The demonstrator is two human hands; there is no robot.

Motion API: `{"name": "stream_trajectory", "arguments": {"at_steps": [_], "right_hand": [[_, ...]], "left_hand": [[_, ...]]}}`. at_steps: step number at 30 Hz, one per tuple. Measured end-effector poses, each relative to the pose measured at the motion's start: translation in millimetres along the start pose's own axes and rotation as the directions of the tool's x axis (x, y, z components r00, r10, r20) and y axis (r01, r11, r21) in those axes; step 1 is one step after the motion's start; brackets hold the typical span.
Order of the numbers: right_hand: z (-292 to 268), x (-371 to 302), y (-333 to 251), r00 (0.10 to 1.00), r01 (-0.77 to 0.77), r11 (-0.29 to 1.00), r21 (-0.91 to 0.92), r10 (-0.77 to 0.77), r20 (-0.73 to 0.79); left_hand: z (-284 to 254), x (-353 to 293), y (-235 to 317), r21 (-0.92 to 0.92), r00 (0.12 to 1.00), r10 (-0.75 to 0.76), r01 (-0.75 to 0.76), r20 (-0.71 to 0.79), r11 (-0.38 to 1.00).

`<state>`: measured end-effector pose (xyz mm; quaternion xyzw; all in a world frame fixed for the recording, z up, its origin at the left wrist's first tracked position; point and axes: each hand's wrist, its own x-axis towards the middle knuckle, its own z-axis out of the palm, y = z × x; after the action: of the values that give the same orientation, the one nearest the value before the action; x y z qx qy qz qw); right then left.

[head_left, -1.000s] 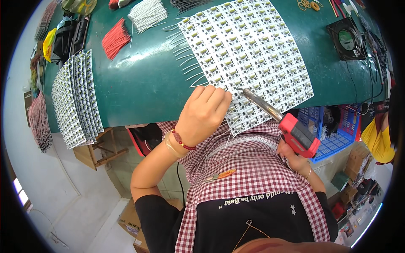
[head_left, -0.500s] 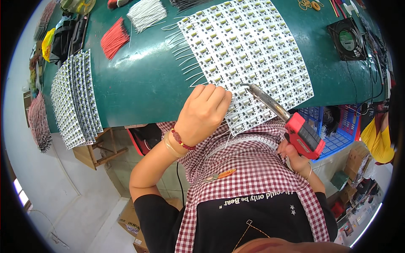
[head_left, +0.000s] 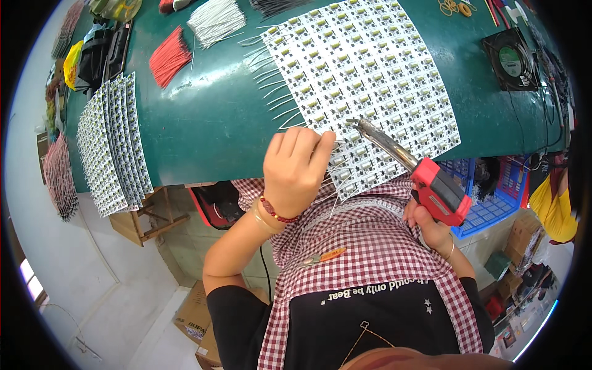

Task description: The person uses a soldering iron to attach white wires to a grid of LED modules on a green workbench. They repeatedly apply the soldering iron to individual connection points while holding the wires in place with their left hand. Bundles of colored wires and stacks of LED sheets are visible on the table.

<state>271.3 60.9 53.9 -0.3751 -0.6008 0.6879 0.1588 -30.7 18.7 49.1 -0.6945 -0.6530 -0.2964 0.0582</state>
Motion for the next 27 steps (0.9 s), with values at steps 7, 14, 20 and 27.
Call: {"name": "stream_trajectory", "arguments": {"at_steps": [7,14,20,27], "right_hand": [[1.7,1.6,0.2,0.999,0.031,0.997,-0.071,-0.033,-0.018],[-2.7,0.1,-4.3,0.993,-0.108,0.98,-0.169,0.1,-0.054],[-5.7,-1.4,8.0,0.997,-0.021,0.949,-0.316,-0.005,-0.082],[-15.3,-14.9,21.6,0.994,-0.062,0.952,-0.299,0.034,-0.1]], "left_hand": [[6.7,-4.3,1.8,-0.083,1.0,-0.019,0.02,0.022,0.996],[5.0,-0.3,2.7,-0.088,0.999,-0.004,0.007,0.036,0.996],[3.1,2.0,3.8,-0.089,0.998,0.013,-0.008,0.057,0.996],[2.4,0.5,3.4,-0.099,0.999,0.015,-0.01,0.048,0.995]]}}
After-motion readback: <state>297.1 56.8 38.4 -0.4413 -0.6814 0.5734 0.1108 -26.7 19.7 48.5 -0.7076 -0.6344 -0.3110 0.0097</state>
